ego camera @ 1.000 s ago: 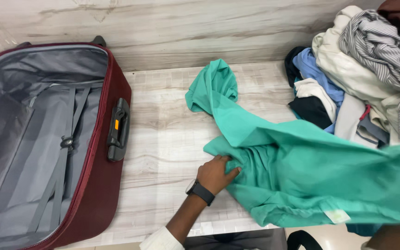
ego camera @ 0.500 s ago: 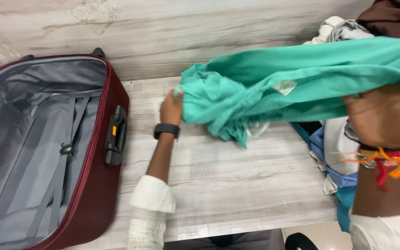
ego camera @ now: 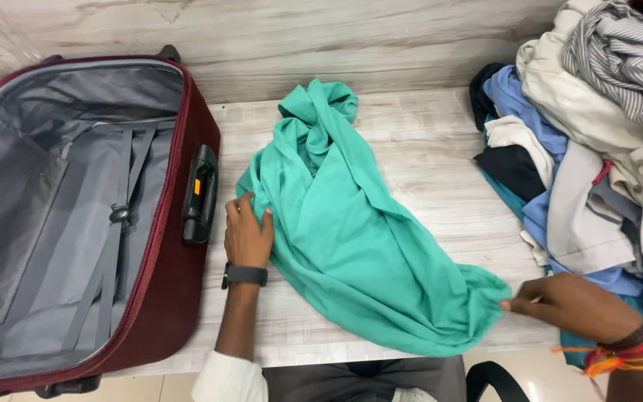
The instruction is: The person folds a teal shirt by hand on a wooden surface, bundles it, and then places it into a red suitcase before closing and zipping the suitcase shut.
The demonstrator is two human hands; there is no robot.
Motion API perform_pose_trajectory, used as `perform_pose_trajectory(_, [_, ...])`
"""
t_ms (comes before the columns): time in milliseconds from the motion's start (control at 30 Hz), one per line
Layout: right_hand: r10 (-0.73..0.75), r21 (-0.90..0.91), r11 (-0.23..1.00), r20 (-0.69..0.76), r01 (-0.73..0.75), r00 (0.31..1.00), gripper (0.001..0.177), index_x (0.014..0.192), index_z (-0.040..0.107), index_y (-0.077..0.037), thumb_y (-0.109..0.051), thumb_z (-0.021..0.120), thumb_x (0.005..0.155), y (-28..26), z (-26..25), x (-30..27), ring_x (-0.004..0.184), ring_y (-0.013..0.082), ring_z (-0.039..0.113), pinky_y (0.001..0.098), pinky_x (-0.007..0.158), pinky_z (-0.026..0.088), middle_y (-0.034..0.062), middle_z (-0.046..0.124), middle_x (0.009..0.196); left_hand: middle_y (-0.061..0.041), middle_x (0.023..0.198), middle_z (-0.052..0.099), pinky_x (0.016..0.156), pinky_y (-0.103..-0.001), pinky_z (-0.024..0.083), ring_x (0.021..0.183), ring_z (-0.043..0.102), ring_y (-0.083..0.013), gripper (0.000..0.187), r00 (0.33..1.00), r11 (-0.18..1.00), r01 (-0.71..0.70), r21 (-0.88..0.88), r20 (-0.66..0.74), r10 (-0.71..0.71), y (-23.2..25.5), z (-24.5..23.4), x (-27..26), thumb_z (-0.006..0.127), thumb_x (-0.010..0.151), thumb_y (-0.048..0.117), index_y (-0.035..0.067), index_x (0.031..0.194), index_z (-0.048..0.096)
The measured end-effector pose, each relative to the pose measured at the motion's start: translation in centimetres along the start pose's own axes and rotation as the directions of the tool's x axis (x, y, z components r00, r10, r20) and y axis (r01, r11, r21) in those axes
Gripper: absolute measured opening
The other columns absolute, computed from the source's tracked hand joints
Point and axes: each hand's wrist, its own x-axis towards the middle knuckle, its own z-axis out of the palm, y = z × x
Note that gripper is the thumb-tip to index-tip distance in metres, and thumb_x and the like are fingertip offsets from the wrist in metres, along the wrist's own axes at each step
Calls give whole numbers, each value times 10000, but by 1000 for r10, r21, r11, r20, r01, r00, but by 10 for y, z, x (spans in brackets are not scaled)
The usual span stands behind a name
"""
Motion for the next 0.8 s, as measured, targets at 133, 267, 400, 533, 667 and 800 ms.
perform_pose_trajectory(133, [121,128,987,-239,-92,963,506,1101,798,-149,-572,645,870,-24,-32,-8,873,209,758,342,790,622,70,789,924,-131,1157,632,909,-481,497,1082,633,-357,300,978,985,-171,-16,-126,168,19,-12,-37,680,936,299,92,1152,663])
perform_pose_trajectory(267, [-327,161,850,-585,501,743,412,1206,703,-120,-392,644,903,-65,-26,85,840,227,785,367,728,598,109,795,977,-129,1006,654,784,-478,465,946,614,-334,480,954,954,-290,74,-51,294,51,17,-51,777,781,432,58,1072,698])
perform_pose_trajectory(400, [-278,204,856,-595,476,754,295,1227,671,-67,-157,604,955,-115,-15,220,921,295,741,379,825,583,158,758,1088,-75,973,682,778,-441,479,923,635,-292,232,946,947,-320,7,53,319,51,53,-41,678,926,271,97,1078,695])
perform_pose_trajectory(533, [-536,723,379,-337,577,774,318,1264,691,-43,-120,630,961,-128,-2,246,1051,179,667,338,937,540,130,739,1197,-113,807,577,646,-358,426,721,505,-229,278,982,896,-50,-440,141,124,35,67,-32,650,1004,286,39,1131,652])
perform_pose_trajectory(667, [-534,902,9,-361,432,764,413,1351,593,-138,-137,580,938,-147,-8,220,1138,98,648,297,993,519,-22,685,1294,2,787,534,625,-251,392,698,432,-79,264,950,582,165,-796,288,124,36,86,-24,609,1053,277,18,1103,632])
perform_pose_trajectory(800, [-472,686,206,-555,698,685,345,1283,637,13,-70,643,948,-125,-21,222,1023,141,644,313,917,538,70,706,1159,22,791,595,627,-232,434,696,497,-53,274,983,652,55,-756,154,96,36,79,-18,606,1042,273,22,1147,639])
